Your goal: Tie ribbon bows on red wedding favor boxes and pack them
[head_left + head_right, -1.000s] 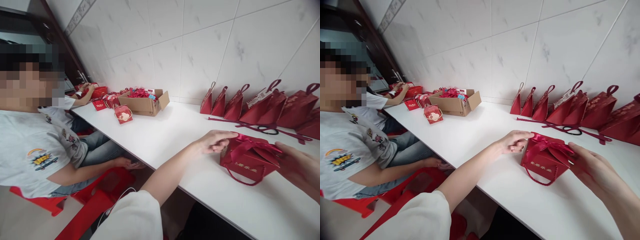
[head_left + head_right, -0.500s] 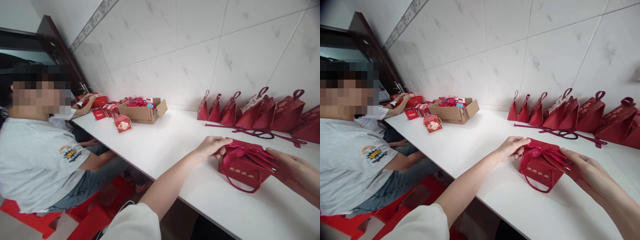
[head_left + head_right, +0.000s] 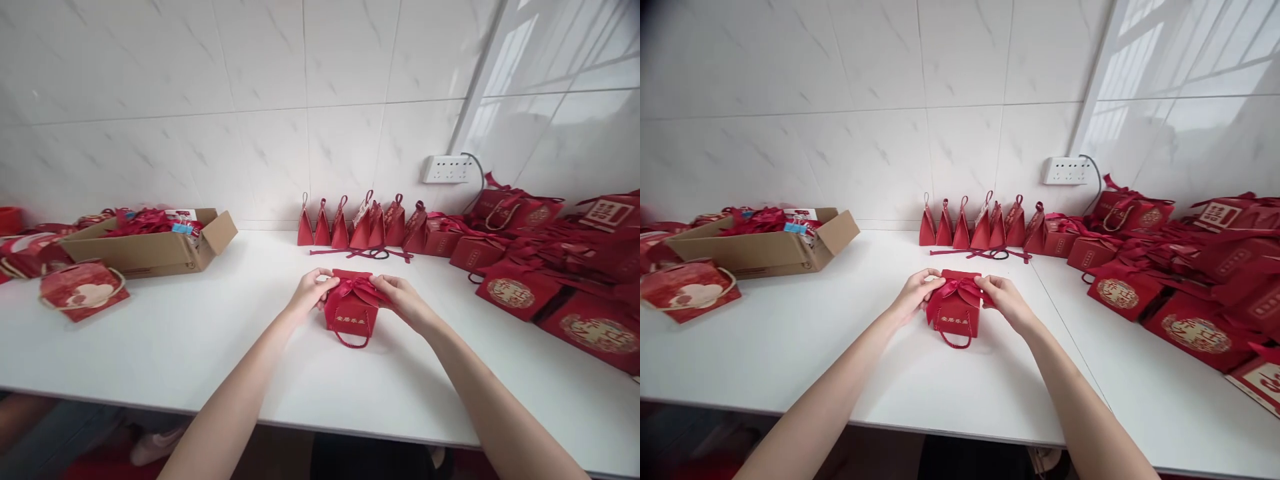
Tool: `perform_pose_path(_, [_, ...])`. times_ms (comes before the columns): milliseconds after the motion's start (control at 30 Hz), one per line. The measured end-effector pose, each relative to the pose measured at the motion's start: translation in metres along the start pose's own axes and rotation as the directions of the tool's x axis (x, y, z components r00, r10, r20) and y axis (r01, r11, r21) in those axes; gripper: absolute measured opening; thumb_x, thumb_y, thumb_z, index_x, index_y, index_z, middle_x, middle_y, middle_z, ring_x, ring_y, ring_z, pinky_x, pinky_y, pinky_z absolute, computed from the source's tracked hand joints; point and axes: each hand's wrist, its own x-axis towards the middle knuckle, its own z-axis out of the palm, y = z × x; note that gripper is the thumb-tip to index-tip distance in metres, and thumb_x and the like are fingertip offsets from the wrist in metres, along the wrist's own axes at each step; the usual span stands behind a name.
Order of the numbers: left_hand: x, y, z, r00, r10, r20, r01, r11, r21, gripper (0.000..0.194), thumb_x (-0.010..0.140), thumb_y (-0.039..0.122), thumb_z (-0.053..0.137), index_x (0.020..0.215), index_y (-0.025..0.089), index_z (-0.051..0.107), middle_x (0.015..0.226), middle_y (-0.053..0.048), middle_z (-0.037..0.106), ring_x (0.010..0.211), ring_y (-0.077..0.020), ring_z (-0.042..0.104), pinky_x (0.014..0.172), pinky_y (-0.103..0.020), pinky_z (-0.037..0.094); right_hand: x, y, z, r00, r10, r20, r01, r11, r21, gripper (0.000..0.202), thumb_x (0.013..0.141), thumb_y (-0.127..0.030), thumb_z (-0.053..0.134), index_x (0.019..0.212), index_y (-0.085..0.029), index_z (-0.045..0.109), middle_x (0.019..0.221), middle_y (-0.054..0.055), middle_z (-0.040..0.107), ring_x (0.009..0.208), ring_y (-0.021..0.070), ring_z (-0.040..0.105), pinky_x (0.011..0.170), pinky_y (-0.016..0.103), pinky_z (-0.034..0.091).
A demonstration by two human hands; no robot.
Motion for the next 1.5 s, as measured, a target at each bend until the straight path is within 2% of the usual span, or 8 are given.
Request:
perform_pose_path(267, [-0.001,0.003,-0.004,0.998,-0.027,0.062,0.024,0.998,0.049,0.044,0.067,0.049,0.069,0.053,0.018,0.041,0.046,0.007,0.038,0.036,-0.0042,0.036,0.034,-0.019,0.028,0.000,-0.003,0.002,0.999,0.040,-0.001,-0.039,0.996,0.086,0.041,0.067,-0.054,0.074,0.063,-0.017,0.055,0.067,0.000,0.057,0.068,0.0145,0.053,0.073,0.032,0.042])
perform_pose_path(467, [0.000,-0.002,-0.001,0.999,0.017,0.048,-0.017,1.000,-0.009,0.041,0.068,0.044,0.066,0.053,0.019,0.037,0.043,0.008,0.034,0.035,-0.0038,0.033,0.034,-0.018,0.025,0.002,-0.001,-0.002,0.993,0.091,0.081,-0.106,0.971,0.215,0.034,0.067,-0.047,0.076,0.072,-0.016,0.065,0.076,0.004,0.064,0.080,0.0177,0.060,0.083,0.034,0.043])
perform_pose_path(733, [0.002,-0.009,0.005,0.998,0.062,-0.003,-0.062,0.997,-0.055,0.039,0.065,0.044,0.064,0.054,0.019,0.036,0.043,0.009,0.034,0.034,-0.0024,0.028,0.033,-0.017,0.021,0.003,0.005,-0.002,0.992,0.072,0.103,-0.101,0.945,0.311,0.031,0.064,-0.041,0.079,0.058,-0.016,0.061,0.066,0.001,0.060,0.069,0.0131,0.053,0.075,0.029,0.042])
perform_pose_path(1000, [0.001,-0.013,0.011,0.988,0.142,-0.061,-0.145,0.988,-0.051,0.041,0.069,0.045,0.064,0.055,0.020,0.034,0.041,0.010,0.031,0.032,-0.0033,0.029,0.033,-0.018,0.021,0.006,0.007,-0.004,0.998,0.034,0.046,-0.047,0.950,0.309,0.036,0.058,-0.038,0.080,0.051,-0.017,0.051,0.059,-0.002,0.052,0.063,0.0121,0.048,0.069,0.028,0.040])
perform_pose_path(1167, [0.001,-0.016,0.011,0.992,0.111,-0.059,-0.114,0.992,-0.052,0.042,0.071,0.054,0.061,0.060,0.021,0.039,0.044,0.008,0.038,0.033,-0.0063,0.032,0.032,-0.021,0.019,0.005,0.007,-0.005,0.996,0.066,0.062,-0.078,0.973,0.216,0.034,0.063,-0.038,0.073,0.053,-0.018,0.048,0.058,-0.003,0.046,0.061,0.0112,0.043,0.067,0.028,0.038])
perform_pose_path(1333, [0.003,-0.014,0.002,0.923,0.363,-0.127,-0.315,0.903,0.291,0.039,0.077,0.051,0.059,0.059,0.019,0.045,0.054,0.004,0.046,0.051,-0.0094,0.043,0.051,-0.021,0.036,0.005,0.006,-0.008,0.990,0.093,0.105,-0.108,0.982,0.156,0.034,0.067,-0.041,0.071,0.056,-0.018,0.050,0.061,-0.002,0.048,0.063,0.0126,0.045,0.069,0.030,0.037])
perform_pose_path(1433, [0.005,-0.012,-0.001,0.880,0.452,-0.149,-0.378,0.854,0.359,0.030,0.076,0.047,0.061,0.065,0.020,0.053,0.090,-0.004,0.061,0.087,-0.0170,0.057,0.071,-0.023,0.044,0.005,0.006,-0.011,0.988,0.096,0.117,-0.115,0.980,0.161,0.034,0.066,-0.043,0.074,0.058,-0.018,0.052,0.061,-0.003,0.049,0.063,0.0128,0.046,0.070,0.030,0.036])
perform_pose_path(1500, [0.006,-0.011,-0.001,0.901,0.416,-0.127,-0.364,0.881,0.303,0.030,0.076,0.047,0.060,0.068,0.019,0.054,0.114,-0.008,0.059,0.107,-0.0207,0.053,0.082,-0.024,0.043,0.005,0.006,-0.012,0.987,0.096,0.130,-0.117,0.979,0.168,0.035,0.066,-0.043,0.075,0.059,-0.018,0.052,0.060,-0.003,0.049,0.061,0.0120,0.044,0.069,0.030,0.035])
